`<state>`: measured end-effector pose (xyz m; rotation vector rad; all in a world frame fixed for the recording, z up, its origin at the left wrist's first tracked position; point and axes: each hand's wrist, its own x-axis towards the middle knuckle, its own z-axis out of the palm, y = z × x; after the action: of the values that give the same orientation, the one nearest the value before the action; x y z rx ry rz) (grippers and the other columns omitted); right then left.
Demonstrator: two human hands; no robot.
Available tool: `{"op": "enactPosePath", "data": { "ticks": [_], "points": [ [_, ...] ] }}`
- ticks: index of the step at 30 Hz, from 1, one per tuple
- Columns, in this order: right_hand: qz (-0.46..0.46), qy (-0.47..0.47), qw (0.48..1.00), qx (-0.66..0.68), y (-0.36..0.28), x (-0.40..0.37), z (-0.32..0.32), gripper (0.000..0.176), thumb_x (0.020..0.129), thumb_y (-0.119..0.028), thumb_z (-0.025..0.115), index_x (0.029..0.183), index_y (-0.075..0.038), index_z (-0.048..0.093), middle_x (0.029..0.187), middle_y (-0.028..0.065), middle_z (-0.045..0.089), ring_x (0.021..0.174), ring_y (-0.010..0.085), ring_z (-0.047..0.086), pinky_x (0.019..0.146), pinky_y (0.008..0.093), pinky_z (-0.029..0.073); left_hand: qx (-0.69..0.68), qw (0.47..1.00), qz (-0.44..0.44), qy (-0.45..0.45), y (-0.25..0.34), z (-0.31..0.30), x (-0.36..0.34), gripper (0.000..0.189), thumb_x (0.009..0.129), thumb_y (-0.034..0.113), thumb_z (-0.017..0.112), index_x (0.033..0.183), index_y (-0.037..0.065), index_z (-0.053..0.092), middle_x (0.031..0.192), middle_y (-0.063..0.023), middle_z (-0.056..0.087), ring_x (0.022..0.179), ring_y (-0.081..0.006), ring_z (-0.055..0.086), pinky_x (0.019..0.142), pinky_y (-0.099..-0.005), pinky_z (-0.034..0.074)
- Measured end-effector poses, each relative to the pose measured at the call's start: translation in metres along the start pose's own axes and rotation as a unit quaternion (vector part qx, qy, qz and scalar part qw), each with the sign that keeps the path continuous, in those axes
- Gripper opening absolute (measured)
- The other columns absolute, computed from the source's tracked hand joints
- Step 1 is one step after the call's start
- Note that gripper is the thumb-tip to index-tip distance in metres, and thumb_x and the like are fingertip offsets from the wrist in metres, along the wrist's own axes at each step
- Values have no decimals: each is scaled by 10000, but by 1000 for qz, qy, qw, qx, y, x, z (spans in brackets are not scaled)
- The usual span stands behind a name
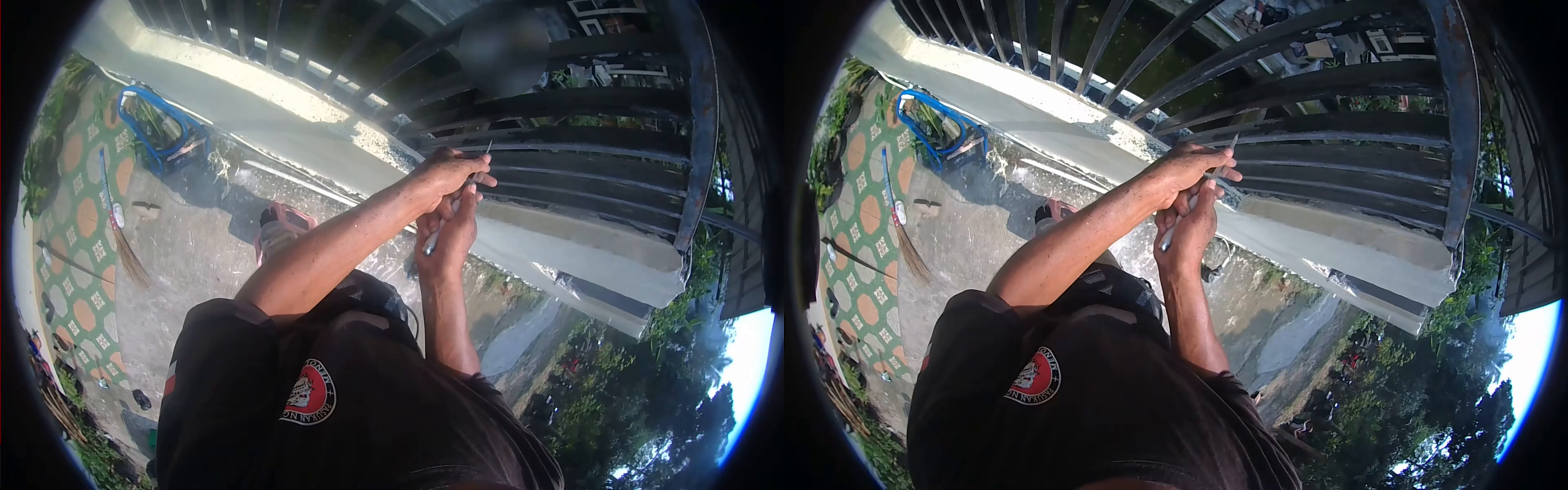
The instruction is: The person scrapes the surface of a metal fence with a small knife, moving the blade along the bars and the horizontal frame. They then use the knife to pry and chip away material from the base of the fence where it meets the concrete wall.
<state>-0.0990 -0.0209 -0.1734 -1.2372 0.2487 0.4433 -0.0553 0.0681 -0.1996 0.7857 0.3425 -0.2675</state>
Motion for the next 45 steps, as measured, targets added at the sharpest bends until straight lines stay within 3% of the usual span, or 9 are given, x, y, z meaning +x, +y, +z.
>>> {"op": "enactPosePath", "data": {
  "ticks": [9, 12, 16, 20, 22, 27, 34, 39, 45],
  "points": [
    [4, 2, 1000, -9, 13, 2, -1, 258, 1008, -400, 462, 909, -165, 501, 657, -38, 508, 488, 73, 429, 417, 219, 329, -12, 999, -12, -28, -5, -7, 2, 481, 954, 451, 568, 1221, 51, 586, 1096, -75, 703, 892, -163, 638, 589, -323, 536],
    [36, 7, 999, 15, 34, 27, -11, 267, 1005, -409, 461, 903, -165, 497, 643, -39, 503, 511, 73, 437, 434, 219, 339, -11, 999, -44, 24, -16, -23, 21, 484, 959, 444, 560, 1218, 36, 585, 1090, -75, 703, 893, -167, 639, 589, -328, 537],
    [30, 23, 999, 15, 33, 19, 4, 268, 1011, -408, 446, 917, -162, 492, 626, -44, 470, 484, 73, 416, 419, 219, 328, 1, 1000, -29, 1, -7, -26, 10, 496, 949, 448, 577, 1219, 32, 583, 1070, -60, 711, 809, -132, 639, 419, -283, 469],
    [39, 34, 999, 3, 27, 13, -3, 284, 1009, -423, 452, 915, -158, 489, 616, -51, 453, 487, 61, 414, 423, 212, 322, -36, 999, -8, -24, -14, -19, 10, 513, 951, 454, 569, 1220, 16, 578, 1094, -74, 704, 833, -166, 642, 471, -308, 510],
    [62, 17, 998, 8, 47, 32, -12, 280, 1003, -421, 469, 906, -159, 497, 623, -56, 478, 488, 55, 411, 428, 206, 322, -15, 998, -42, 42, -31, -36, 26, 513, 957, 451, 557, 1226, 14, 567, 1105, -83, 699, 853, -183, 644, 516, -302, 529],
    [22, 13, 999, -22, 31, 9, -3, 294, 1008, -408, 457, 902, -139, 508, 655, -40, 526, 498, 47, 427, 441, 220, 332, -3, 1000, -15, 1, -23, -28, 5, 434, 984, 410, 520, 1193, 34, 582, 1058, -72, 714, 744, -124, 645, 513, -272, 503],
    [74, 6, 986, -148, 8, 23, -26, 155, 1004, -215, 408, 955, -91, 487, 686, -8, 477, 503, 103, 468, 437, 245, 377, 9, 994, 86, 73, -49, -21, 31, 361, 1019, 281, 459, 1147, -34, 580, 977, -123, 718, 715, -142, 670, 545, -251, 529],
    [101, -31, 980, -169, -7, 24, -25, 108, 948, -139, 464, 1040, -86, 483, 726, 11, 533, 560, 111, 540, 464, 246, 418, 49, 994, 55, 83, -43, -21, 37, 311, 1021, 262, 443, 1082, -5, 590, 985, -97, 720, 733, -150, 661, 595, -262, 536],
    [91, -27, 973, -209, 1, 39, -23, 84, 943, -134, 436, 979, -66, 469, 651, 25, 502, 421, 138, 476, 380, 251, 398, -5, 997, 24, 71, -41, -29, 41, 279, 1012, 269, 469, 1064, 16, 577, 970, -104, 716, 795, -158, 658, 675, -287, 548]
  ]
}}
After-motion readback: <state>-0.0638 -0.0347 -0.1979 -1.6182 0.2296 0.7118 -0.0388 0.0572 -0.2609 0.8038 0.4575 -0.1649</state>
